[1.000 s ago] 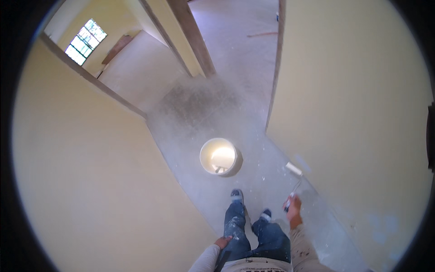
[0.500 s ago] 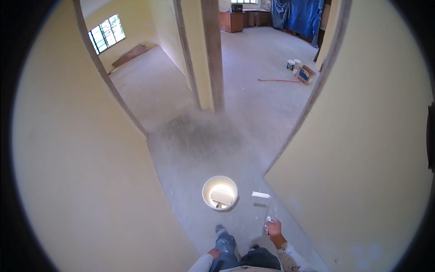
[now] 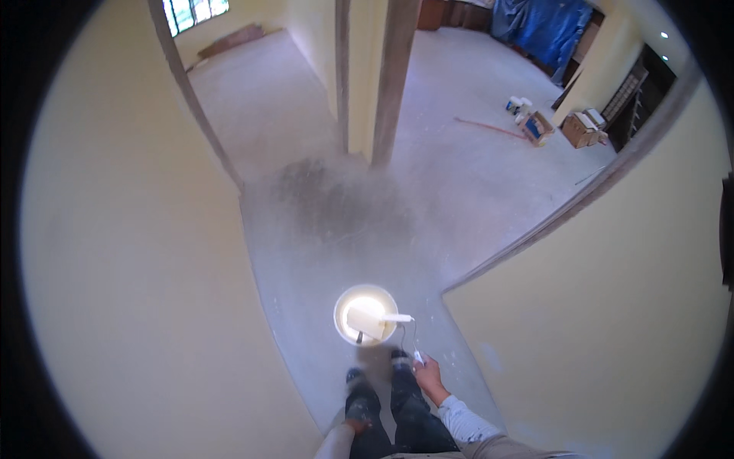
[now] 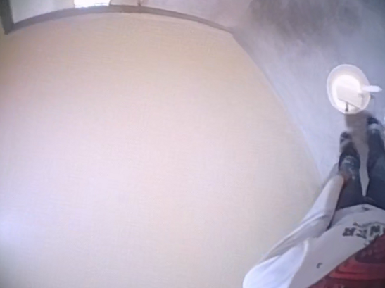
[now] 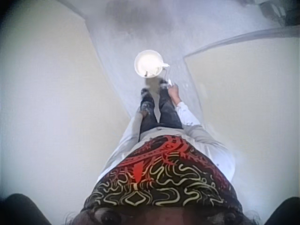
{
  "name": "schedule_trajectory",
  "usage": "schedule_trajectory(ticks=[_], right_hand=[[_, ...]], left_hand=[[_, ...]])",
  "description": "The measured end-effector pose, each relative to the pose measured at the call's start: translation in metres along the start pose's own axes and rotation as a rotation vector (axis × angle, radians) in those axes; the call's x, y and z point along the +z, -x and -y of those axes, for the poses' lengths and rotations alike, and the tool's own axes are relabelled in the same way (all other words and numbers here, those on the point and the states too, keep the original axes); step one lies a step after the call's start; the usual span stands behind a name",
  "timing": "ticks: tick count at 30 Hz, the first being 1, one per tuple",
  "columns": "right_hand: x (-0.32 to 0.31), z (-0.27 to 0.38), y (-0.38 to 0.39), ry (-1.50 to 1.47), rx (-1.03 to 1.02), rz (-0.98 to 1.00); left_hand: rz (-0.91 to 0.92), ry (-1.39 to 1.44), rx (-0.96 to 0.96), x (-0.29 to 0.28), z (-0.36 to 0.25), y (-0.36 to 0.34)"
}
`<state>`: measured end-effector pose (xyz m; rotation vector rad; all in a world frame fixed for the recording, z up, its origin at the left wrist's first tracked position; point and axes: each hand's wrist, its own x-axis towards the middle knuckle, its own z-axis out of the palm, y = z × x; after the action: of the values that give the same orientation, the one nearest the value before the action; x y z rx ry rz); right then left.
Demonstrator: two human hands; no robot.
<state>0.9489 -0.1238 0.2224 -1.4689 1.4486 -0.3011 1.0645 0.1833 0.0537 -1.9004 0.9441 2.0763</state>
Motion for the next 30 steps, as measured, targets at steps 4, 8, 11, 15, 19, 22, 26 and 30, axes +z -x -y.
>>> schedule_trajectory(ticks=[4, 8, 11, 15, 19, 22, 26, 30], right_hand=[[0.013, -0.052, -0.034, 0.342, -0.079, -0.013], [0.014, -0.042, -0.062, 0.304, -0.043, 0.101], [0.017, -0.04, -0.067, 0.228, -0.064, 0.149], [0.046, -0.079, -0.098, 0.385, -0.181, 0.199], [0.093, -0.071, -0.132, 0.031, 0.231, 0.26], [0.135, -0.083, -0.169, -0.191, 0.404, 0.237], [0.181, -0.106, -0.21, -0.195, 0.481, 0.265], [0.236, -0.149, -0.233, -0.172, 0.581, 0.387]], left_hand=[[-0.512, -0.217, 0.234, 0.011, -0.046, -0.019], [-0.064, 0.399, -0.381, -0.065, -0.129, 0.081], [-0.467, 0.378, -0.671, 0.004, -0.136, 0.05], [-0.599, 0.227, -0.736, 0.032, -0.136, 0.032], [-0.514, 0.226, -0.679, 0.029, -0.13, 0.018], [-0.493, 0.212, -0.676, 0.022, -0.13, 0.002], [-0.465, 0.177, -0.689, 0.02, -0.129, -0.008], [-0.458, 0.12, -0.771, 0.038, -0.125, -0.002]])
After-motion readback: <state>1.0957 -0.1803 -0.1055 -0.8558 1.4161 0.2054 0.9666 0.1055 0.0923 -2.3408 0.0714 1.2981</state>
